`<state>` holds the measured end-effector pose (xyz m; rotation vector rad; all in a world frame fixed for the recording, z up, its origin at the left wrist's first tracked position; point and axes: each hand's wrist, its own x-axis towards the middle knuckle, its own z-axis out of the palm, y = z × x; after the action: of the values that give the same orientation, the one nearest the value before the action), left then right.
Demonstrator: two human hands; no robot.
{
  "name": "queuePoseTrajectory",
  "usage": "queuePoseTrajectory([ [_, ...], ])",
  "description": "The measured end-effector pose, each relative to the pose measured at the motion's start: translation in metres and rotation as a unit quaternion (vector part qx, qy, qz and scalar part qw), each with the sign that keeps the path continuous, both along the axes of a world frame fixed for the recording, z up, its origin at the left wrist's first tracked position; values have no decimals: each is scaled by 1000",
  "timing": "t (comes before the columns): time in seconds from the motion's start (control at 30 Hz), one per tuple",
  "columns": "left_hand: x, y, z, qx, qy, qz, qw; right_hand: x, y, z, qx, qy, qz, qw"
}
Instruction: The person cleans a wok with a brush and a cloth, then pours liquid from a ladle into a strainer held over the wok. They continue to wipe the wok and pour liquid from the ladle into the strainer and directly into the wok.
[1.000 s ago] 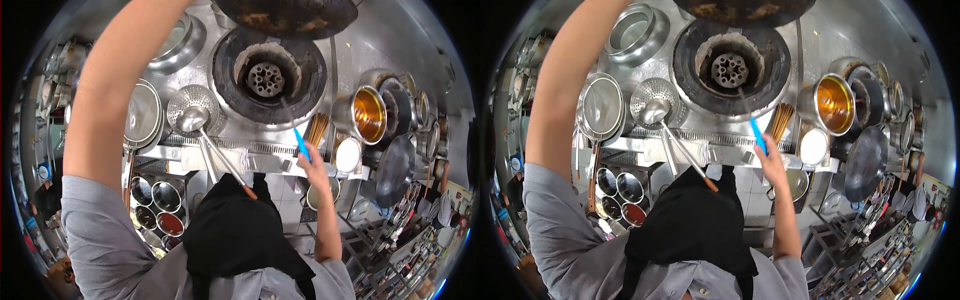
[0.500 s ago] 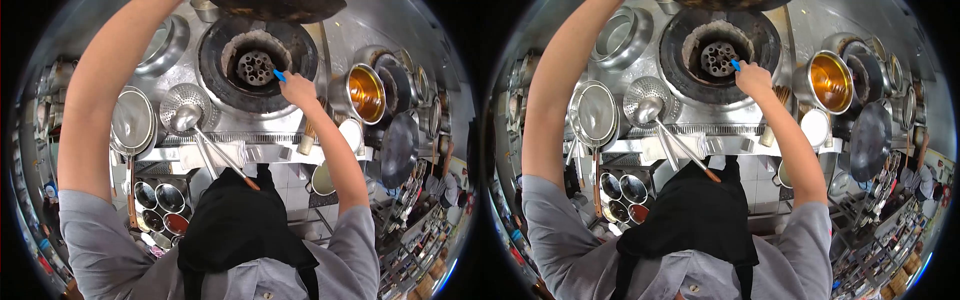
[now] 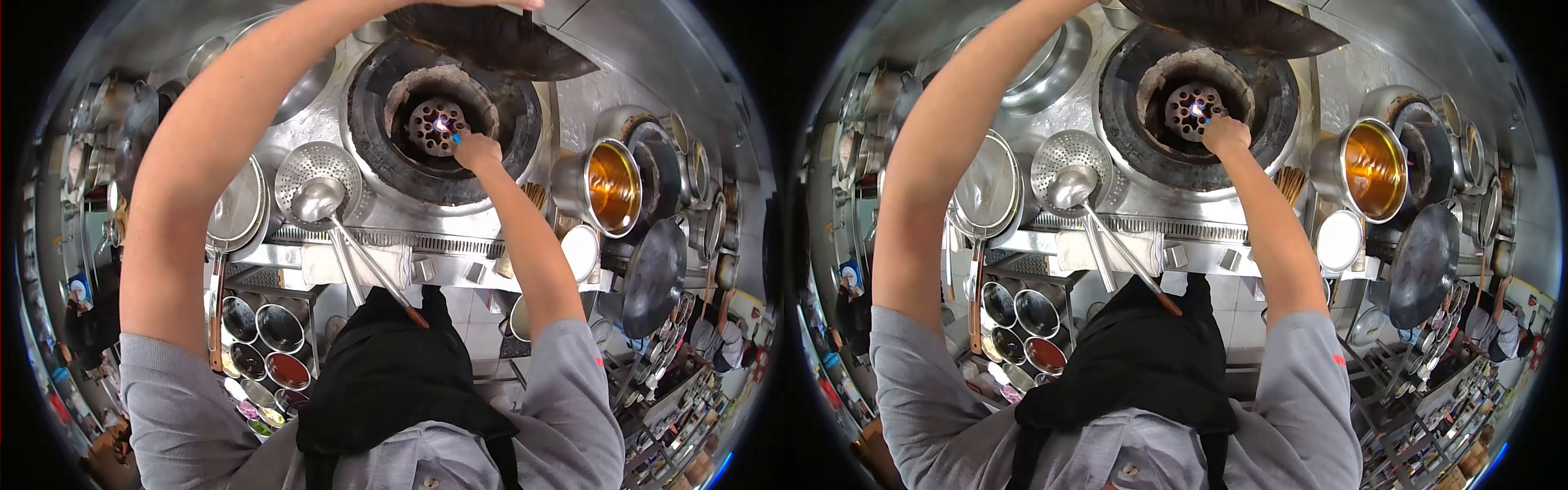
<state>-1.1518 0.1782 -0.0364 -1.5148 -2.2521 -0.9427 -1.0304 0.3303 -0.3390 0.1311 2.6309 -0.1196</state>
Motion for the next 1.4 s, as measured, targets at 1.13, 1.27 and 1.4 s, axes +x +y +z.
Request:
queuePoseTrajectory([
  [1.13,567,-70,-208,39,-64,449,891,368,-11,-227,-122,-129,479,859],
  [1.27,781,-147,-205,-13,-211,615,760,407,-55,-237,-110,-134,547,819],
  [1.4,990,-161,-185,1,-279,811,514,440,-69,-251,-76,-148,597,785],
])
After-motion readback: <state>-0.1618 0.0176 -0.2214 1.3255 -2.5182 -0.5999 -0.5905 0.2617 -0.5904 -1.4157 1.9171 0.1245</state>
